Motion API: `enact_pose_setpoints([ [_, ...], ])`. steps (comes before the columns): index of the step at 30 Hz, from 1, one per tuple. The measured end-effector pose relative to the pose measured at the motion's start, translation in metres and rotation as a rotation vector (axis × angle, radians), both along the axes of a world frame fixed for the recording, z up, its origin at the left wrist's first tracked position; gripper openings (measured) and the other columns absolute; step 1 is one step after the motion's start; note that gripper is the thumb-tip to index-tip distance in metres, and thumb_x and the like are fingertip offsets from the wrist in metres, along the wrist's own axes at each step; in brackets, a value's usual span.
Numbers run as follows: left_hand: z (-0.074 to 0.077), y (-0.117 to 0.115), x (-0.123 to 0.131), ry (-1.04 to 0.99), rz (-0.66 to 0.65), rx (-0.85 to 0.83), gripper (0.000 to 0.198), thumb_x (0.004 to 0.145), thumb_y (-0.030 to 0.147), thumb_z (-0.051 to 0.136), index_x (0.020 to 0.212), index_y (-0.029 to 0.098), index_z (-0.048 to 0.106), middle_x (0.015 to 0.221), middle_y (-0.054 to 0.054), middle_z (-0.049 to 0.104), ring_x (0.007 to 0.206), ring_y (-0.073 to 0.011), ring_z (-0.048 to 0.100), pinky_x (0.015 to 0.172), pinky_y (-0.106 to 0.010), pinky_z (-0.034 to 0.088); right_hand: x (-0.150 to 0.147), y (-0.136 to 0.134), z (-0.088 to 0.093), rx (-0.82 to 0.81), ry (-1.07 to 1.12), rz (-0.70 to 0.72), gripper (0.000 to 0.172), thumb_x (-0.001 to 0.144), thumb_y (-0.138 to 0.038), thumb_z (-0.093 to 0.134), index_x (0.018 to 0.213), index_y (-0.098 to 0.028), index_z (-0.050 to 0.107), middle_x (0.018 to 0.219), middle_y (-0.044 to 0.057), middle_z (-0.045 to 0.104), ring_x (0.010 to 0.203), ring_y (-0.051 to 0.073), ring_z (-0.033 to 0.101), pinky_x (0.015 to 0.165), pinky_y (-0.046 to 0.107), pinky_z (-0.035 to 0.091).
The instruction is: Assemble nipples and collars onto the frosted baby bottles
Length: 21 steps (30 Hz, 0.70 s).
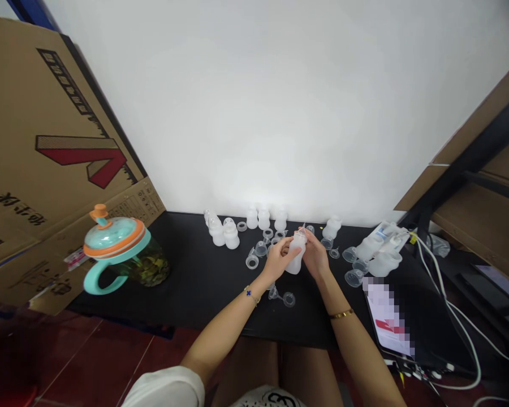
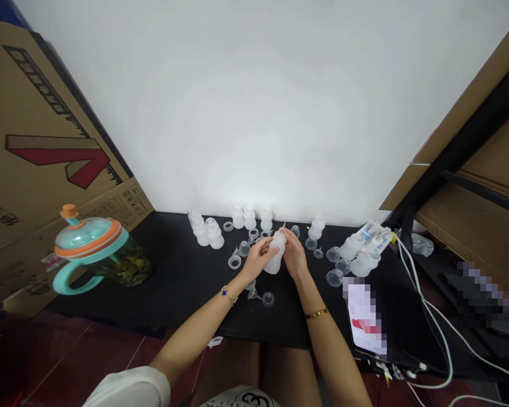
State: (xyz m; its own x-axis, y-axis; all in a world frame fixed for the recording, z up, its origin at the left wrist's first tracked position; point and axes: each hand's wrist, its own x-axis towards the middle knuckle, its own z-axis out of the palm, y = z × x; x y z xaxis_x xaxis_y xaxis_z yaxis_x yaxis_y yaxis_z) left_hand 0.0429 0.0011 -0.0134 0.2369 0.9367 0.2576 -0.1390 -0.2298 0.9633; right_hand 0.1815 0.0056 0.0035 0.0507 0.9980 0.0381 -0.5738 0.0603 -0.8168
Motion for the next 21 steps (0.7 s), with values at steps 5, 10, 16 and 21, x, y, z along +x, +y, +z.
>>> enact_pose_setpoints([
  [5, -0.0006, 0.0001, -0.0004, 0.011, 0.003, 0.002, 0.052, 0.081, 0.05, 0.075, 0.12, 0.016, 0.066, 0.106, -0.011, 0.076, 0.093, -0.023, 0.072, 0.083, -0.034, 0.057, -0.0013, -0.0007, 0.0003, 0.031, -0.029, -0.012, 0.027, 0.075, -0.044, 0.08, 0.096, -0.028, 0.075, 0.097, 0.0, 0.074, 0.097, 0.023, 0.066, 0.088, 0.035, 0.052],
  [10, -0.0015, 0.0006, -0.0006, 0.018, -0.007, 0.012, 0.05, 0.083, 0.049, 0.074, 0.12, 0.015, 0.066, 0.107, -0.011, 0.076, 0.094, -0.0234, 0.073, 0.085, -0.035, 0.057, -0.0023, -0.0006, -0.0003, 0.019, -0.026, -0.027, 0.027, 0.074, -0.043, 0.082, 0.095, -0.028, 0.075, 0.092, -0.001, 0.073, 0.086, 0.02, 0.064, 0.08, 0.032, 0.051],
  [16, -0.0034, 0.0009, 0.0004, 0.021, 0.012, 0.009, 0.051, 0.083, 0.047, 0.075, 0.122, 0.015, 0.065, 0.109, -0.012, 0.075, 0.092, -0.0225, 0.073, 0.083, -0.034, 0.057, -0.0022, -0.0004, -0.0003, 0.016, -0.017, -0.023, 0.028, 0.073, -0.043, 0.083, 0.095, -0.028, 0.074, 0.09, -0.001, 0.072, 0.083, 0.018, 0.064, 0.078, 0.031, 0.051],
  [21, -0.0038, 0.0012, 0.0017, 0.001, 0.009, 0.007, 0.052, 0.082, 0.05, 0.075, 0.12, 0.015, 0.065, 0.105, -0.011, 0.075, 0.092, -0.0221, 0.072, 0.082, -0.033, 0.057, -0.0023, -0.0003, -0.0017, 0.016, -0.034, -0.026, 0.029, 0.072, -0.045, 0.085, 0.092, -0.028, 0.073, 0.093, -0.001, 0.073, 0.089, 0.02, 0.066, 0.084, 0.033, 0.052],
])
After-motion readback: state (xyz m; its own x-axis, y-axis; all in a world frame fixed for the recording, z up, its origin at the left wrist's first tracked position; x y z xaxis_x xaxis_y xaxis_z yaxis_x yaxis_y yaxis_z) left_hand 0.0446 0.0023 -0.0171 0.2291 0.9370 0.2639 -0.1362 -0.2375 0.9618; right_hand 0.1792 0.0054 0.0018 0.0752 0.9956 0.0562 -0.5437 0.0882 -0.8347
